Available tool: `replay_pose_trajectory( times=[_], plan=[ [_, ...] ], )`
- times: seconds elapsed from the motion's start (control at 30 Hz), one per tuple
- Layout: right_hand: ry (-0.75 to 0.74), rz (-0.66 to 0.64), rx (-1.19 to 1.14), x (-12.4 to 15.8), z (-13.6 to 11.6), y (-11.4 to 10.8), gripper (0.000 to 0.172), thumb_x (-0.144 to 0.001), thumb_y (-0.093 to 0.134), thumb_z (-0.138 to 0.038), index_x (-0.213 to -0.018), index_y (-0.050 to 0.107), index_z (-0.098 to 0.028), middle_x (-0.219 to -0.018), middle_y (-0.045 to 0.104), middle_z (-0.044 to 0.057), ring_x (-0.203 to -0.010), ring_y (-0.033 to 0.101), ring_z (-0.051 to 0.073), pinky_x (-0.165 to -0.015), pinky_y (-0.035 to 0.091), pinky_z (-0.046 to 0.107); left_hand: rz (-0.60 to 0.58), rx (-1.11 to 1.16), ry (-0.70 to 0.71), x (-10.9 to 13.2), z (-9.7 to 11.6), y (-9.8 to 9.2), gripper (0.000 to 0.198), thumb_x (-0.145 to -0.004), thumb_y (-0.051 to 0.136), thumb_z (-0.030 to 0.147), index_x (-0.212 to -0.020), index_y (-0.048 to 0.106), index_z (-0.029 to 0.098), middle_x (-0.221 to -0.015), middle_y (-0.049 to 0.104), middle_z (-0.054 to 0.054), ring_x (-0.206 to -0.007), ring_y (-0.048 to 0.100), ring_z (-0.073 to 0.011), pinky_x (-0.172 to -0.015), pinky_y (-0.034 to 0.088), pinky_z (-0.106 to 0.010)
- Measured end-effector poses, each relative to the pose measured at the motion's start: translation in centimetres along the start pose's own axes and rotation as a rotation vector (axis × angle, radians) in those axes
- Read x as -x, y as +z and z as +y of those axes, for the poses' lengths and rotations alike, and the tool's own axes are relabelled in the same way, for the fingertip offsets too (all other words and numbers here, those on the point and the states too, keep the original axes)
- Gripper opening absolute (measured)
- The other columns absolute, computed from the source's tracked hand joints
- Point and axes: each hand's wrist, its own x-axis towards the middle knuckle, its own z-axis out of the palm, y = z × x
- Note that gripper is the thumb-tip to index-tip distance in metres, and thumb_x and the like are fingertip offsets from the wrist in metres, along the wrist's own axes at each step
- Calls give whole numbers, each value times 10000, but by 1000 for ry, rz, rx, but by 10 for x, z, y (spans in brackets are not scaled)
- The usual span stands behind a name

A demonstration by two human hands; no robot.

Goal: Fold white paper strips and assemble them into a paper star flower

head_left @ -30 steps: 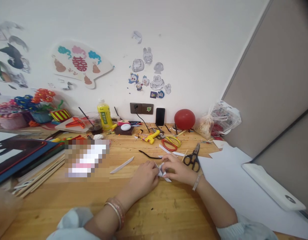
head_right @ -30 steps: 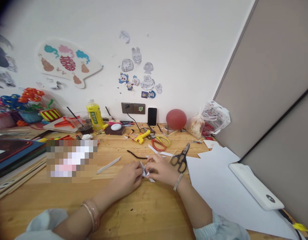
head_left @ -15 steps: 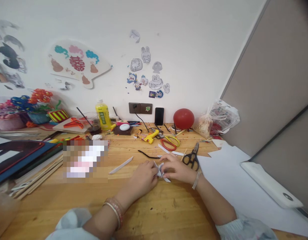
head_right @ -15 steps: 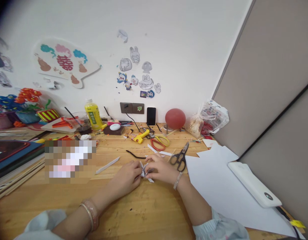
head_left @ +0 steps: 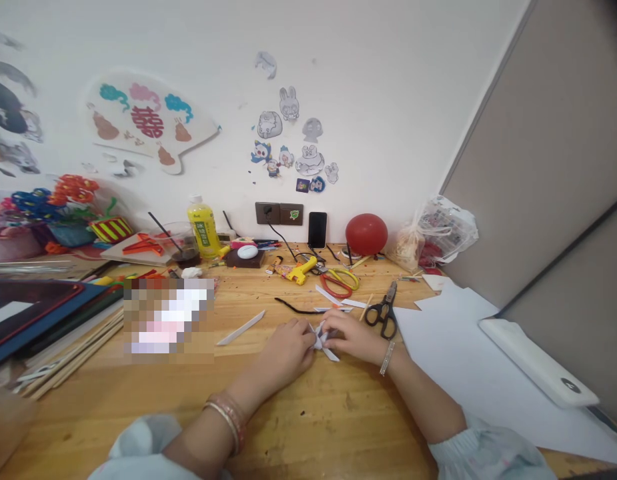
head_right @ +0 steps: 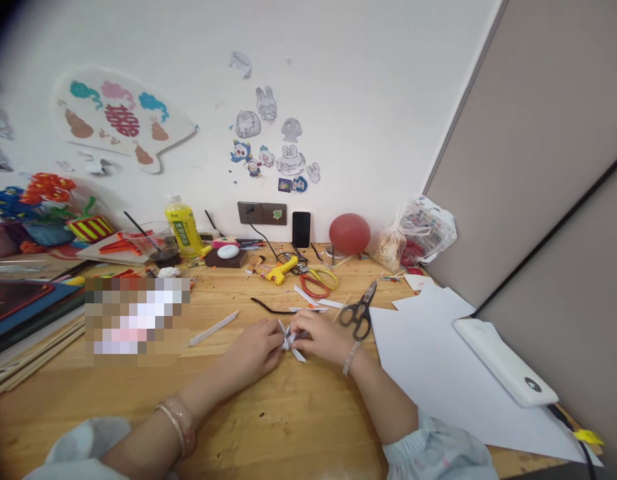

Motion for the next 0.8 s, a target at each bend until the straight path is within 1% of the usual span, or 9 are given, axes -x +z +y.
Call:
replay_pose_trajectory(
  times=[0.13, 0.27, 0.33, 0.43, 0.5, 0.57, 0.63, 0.7, 0.8],
  plan=[
    [58, 32, -58, 0, 1, 4, 128, -732, 603, -137, -839, 558, -191, -915, 525, 18, -856, 533, 156, -775, 432, 284, 15, 19, -13, 0, 1, -2, 184, -781, 454, 166, -856, 622, 182, -851, 566, -65, -814, 517, -193, -708, 408, -298],
    [177, 70, -200, 2, 3, 5, 379, -678, 655, -146, -1013, 490, -212, -960, 580, 21, -887, 569, 166, -808, 442, 316, 31, 93, -65, 1, 4, -6, 202, -811, 463, 301, -783, 621, 179, -792, 571, -57, -774, 535, -190, -680, 404, -286],
    [207, 68, -246, 3, 4, 5, 423, -671, 660, -140, -1045, 475, -212, -983, 601, 29, -929, 572, 174, -836, 436, 331, 46, 143, -112, 1, 4, -7, 223, -783, 509, 372, -753, 600, 170, -764, 570, -49, -749, 541, -188, -654, 404, -275],
    [202, 45, -253, 3, 4, 5, 401, -674, 644, -123, -1037, 496, -211, -1016, 616, 36, -975, 569, 184, -856, 425, 338, 112, 230, -194, 0, 3, -6, 240, -711, 598, 366, -832, 571, 161, -830, 579, -54, -789, 547, -198, -664, 415, -274],
    [179, 35, -248, 3, 3, 4, 395, -678, 637, -119, -1040, 507, -211, -1033, 618, 36, -993, 565, 185, -864, 417, 334, 145, 297, -197, -1, 2, -4, 292, -697, 618, 351, -917, 566, 166, -896, 580, -63, -846, 545, -206, -705, 421, -282],
    [162, 38, -233, 3, 3, 3, 383, -680, 641, -126, -1036, 523, -206, -1036, 617, 36, -989, 564, 183, -863, 415, 324, 151, 348, -180, -2, 2, -3, 298, -708, 609, 351, -949, 576, 179, -911, 581, -64, -864, 546, -206, -725, 421, -283],
    [155, 52, -186, 2, 3, 2, 342, -686, 650, -157, -1011, 550, -198, -1022, 617, 38, -961, 567, 182, -847, 418, 313, 151, 370, -188, -2, 2, -2, 275, -717, 599, 357, -925, 595, 178, -893, 586, -65, -846, 552, -204, -709, 422, -277],
    [151, 80, -116, 2, 3, 0, 251, -720, 633, -205, -965, 583, -191, -980, 626, 36, -916, 570, 178, -824, 419, 303, 144, 378, -208, -2, 3, -3, 254, -723, 587, 374, -868, 608, 166, -860, 594, -64, -810, 558, -201, -674, 419, -267],
    [151, 116, -26, 1, 3, 0, 137, -785, 571, -266, -886, 617, -186, -892, 639, 29, -848, 569, 169, -780, 419, 284, 142, 410, -239, -4, 4, -7, 266, -794, 483, 396, -809, 612, 164, -804, 610, -53, -746, 561, -181, -631, 403, -248]
  ],
)
